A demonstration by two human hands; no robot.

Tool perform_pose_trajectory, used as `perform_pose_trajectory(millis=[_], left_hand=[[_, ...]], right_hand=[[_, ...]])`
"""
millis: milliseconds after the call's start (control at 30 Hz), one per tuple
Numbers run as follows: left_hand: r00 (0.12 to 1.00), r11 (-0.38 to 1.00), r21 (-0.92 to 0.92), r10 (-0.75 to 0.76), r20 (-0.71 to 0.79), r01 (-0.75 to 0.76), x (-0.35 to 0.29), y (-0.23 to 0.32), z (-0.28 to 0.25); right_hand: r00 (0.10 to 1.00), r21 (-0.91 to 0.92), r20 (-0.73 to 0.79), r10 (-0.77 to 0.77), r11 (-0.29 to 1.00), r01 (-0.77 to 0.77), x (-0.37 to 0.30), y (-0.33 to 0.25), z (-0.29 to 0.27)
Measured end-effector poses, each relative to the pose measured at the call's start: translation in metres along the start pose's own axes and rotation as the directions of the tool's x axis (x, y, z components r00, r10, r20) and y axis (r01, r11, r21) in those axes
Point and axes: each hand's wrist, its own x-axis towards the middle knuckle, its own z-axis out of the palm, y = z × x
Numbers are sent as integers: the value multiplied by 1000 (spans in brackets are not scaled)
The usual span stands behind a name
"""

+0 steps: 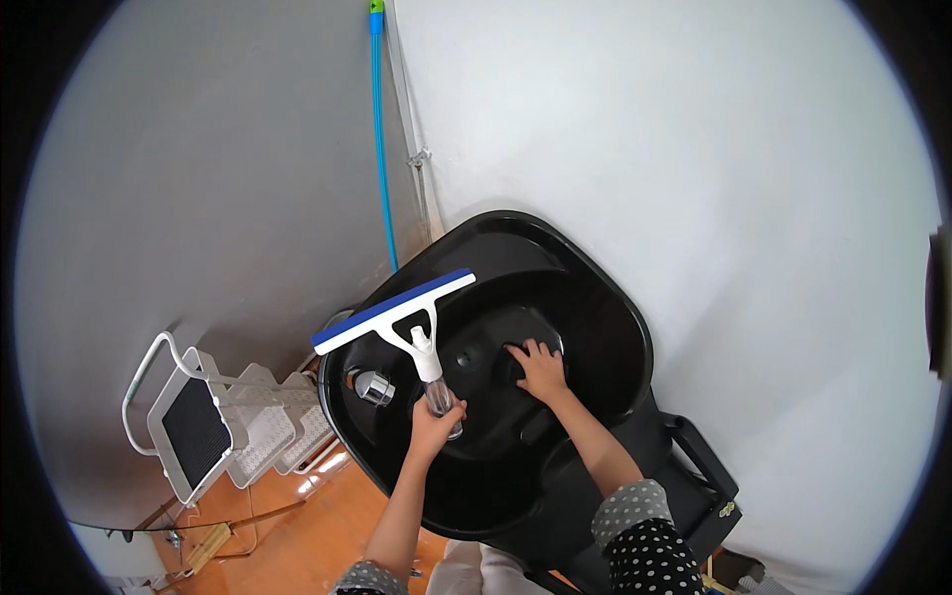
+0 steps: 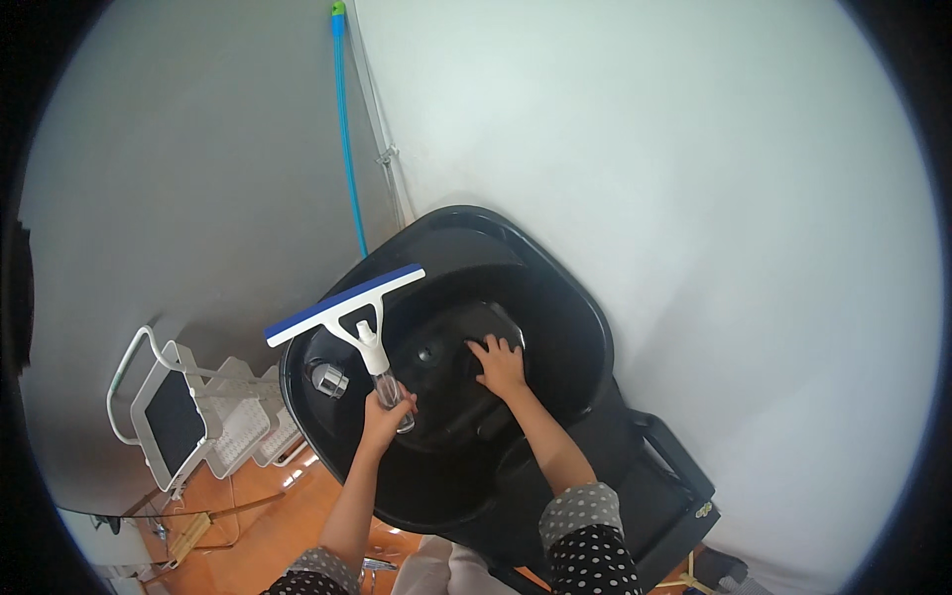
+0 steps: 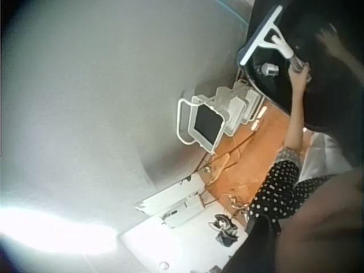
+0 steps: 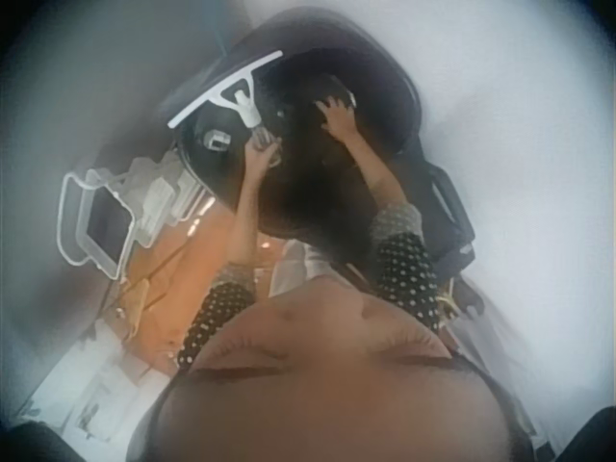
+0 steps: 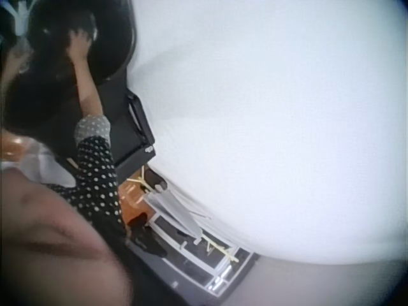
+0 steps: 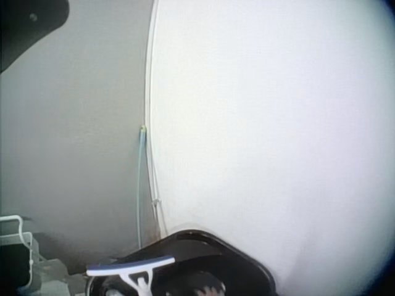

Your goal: The person picks up and folds a black salon cape and a striped salon cape, then places them on a yellow coat rack and cleans the hair washing sink with a squeegee.

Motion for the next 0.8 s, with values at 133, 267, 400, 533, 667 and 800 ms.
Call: perform_pose_trajectory(millis=[133,267,400,533,667,800], left_hand=[[1000,999,33,21,1,-21,-1,-6,-3],[1000,993,115,13,15,-14,-3,-8,-5],[999,972,233,27,23,-31,2,-8,-6],[999,982,180,50,-6,-49,-1,-7,-5],[997,989,130,71,18,-73,2,-15,-8],[997,986,147,82,10,-82,1,-13,-7]], right_hand=[[957,-19,-134,257,965,-261,48,-8,2],[929,-139,-127,348,921,-364,71,-19,-1],[898,-210,-23,440,876,-435,71,-15,-8],[832,-219,108,544,830,-514,44,3,-13],[758,-262,277,591,805,-532,12,7,-19],[674,-294,472,567,823,-486,9,-7,-31]])
